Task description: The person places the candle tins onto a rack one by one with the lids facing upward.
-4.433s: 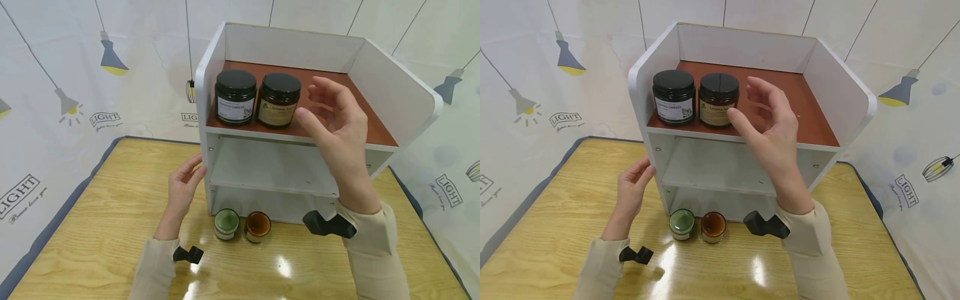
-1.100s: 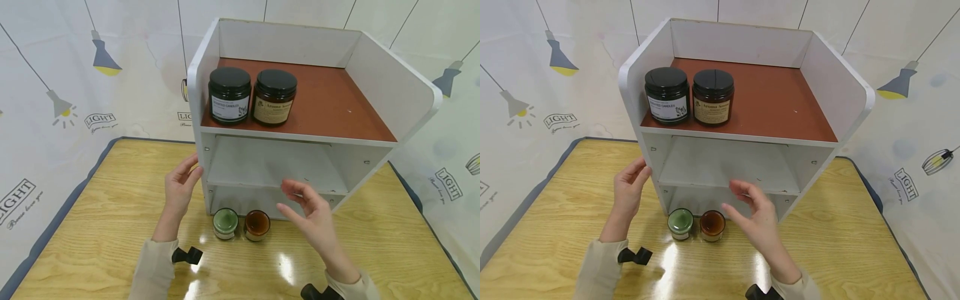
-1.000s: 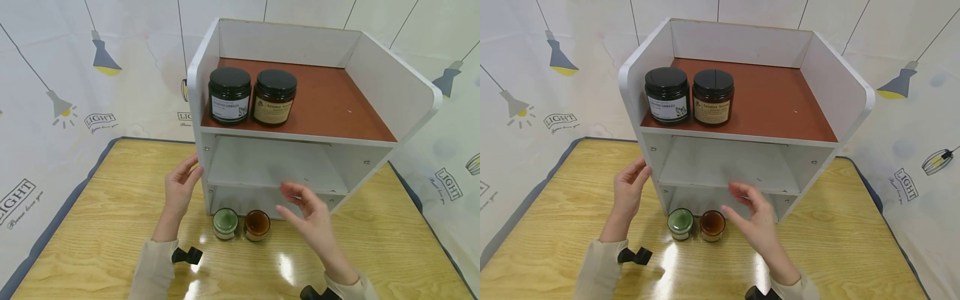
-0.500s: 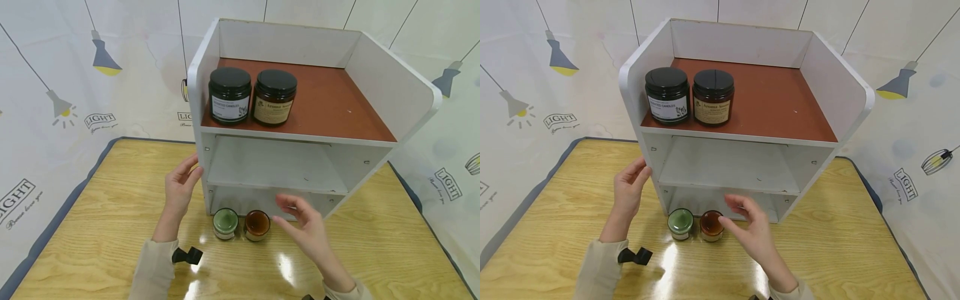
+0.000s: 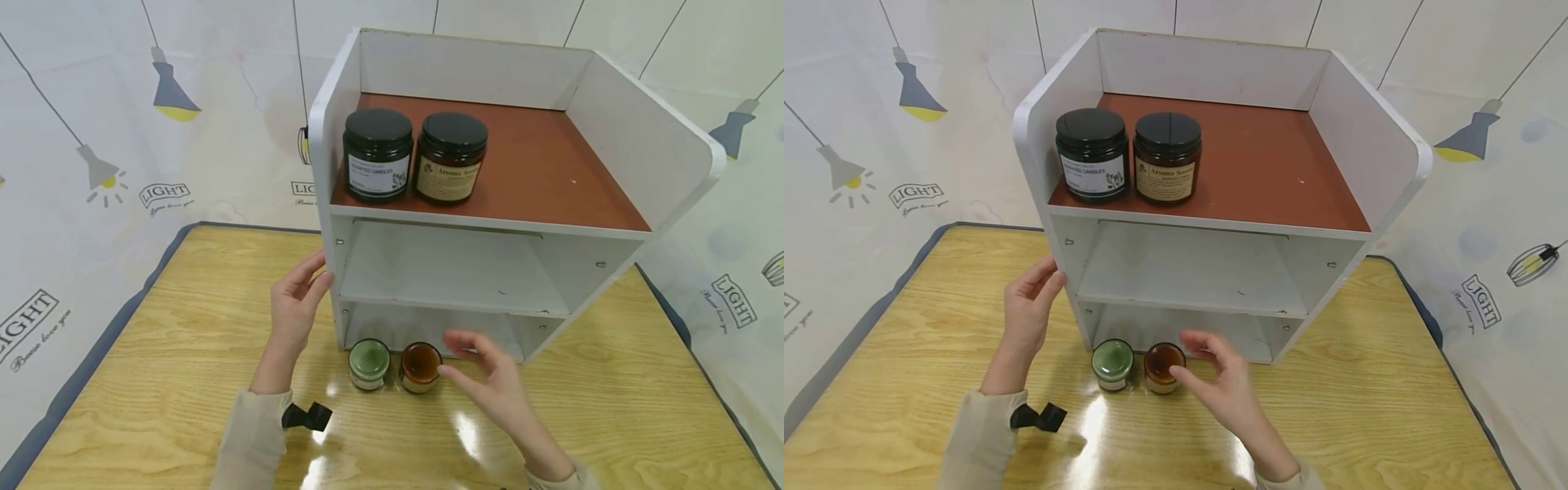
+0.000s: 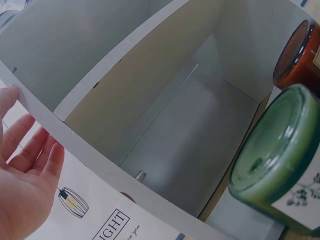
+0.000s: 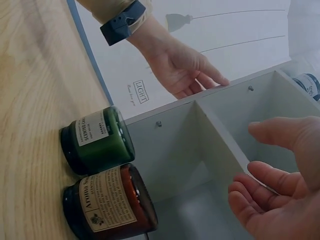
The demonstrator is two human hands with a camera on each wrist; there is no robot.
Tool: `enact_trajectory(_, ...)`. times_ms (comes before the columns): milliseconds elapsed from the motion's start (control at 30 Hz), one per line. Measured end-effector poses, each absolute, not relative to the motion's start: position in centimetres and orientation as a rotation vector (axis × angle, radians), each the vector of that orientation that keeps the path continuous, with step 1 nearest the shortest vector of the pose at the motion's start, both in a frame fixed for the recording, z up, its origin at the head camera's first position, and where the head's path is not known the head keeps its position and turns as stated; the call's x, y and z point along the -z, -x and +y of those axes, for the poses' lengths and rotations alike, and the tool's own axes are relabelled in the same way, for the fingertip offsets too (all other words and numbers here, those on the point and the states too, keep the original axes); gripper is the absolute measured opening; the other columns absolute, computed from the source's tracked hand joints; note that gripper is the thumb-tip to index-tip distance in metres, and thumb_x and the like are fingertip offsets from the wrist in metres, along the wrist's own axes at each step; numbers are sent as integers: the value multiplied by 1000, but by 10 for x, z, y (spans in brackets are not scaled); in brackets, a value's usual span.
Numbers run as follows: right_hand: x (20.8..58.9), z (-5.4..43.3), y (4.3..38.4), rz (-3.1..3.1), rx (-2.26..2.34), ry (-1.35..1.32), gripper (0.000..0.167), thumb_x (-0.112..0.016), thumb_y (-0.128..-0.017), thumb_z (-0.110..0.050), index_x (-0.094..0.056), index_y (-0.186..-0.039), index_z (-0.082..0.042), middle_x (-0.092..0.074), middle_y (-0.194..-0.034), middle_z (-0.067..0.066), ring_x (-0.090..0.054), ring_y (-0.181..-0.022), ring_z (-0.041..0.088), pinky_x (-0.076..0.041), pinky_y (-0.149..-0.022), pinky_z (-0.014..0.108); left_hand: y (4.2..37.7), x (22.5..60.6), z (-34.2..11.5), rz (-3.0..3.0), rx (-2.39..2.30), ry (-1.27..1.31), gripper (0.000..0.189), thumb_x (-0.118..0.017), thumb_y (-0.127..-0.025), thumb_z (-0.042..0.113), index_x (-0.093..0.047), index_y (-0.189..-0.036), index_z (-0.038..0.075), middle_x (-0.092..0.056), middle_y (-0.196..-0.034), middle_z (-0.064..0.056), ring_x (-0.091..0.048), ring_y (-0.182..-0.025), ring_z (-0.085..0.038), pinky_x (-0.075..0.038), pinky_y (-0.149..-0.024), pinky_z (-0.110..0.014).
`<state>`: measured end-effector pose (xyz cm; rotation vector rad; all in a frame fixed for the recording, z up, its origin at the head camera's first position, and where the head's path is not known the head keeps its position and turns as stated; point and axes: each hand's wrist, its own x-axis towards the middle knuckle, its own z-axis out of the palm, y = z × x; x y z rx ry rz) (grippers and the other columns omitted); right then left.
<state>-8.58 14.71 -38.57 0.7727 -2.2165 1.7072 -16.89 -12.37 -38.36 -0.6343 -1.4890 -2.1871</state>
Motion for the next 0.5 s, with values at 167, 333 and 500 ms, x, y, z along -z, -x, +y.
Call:
enact_trajectory(167,392,147,86,-2237,-1700,-793,40,-70,-70,16,-57,-108,12,-60,-107,23,-57,-100,9,-49,-88,24,169,382,-123,-1495,2185,629,28,-62,-89,0,-68,-111,15,-64,-116,2,-55,-114,-15,-49,-90,-24)
enact_trajectory(333,398,147,87,-2233,-1706,-796,39,-70,-71,15,-57,-108,12,-60,-106,23,-56,-100,7,-48,-89,22,168,382,-123,-1505,2181,615,26,-63,-89,3,-68,-111,16,-64,-116,2,-56,-113,-15,-49,-90,-24)
enact_trajectory(500,404,149,88,-2274,-1689,-764,39,-71,-72,13,-57,-107,12,-60,-106,21,-57,-99,10,-49,-88,23,168,383,-123,-1502,2185,612,30,-61,-89,-3,-68,-111,16,-64,-116,2,-55,-113,-15,-49,-89,-24)
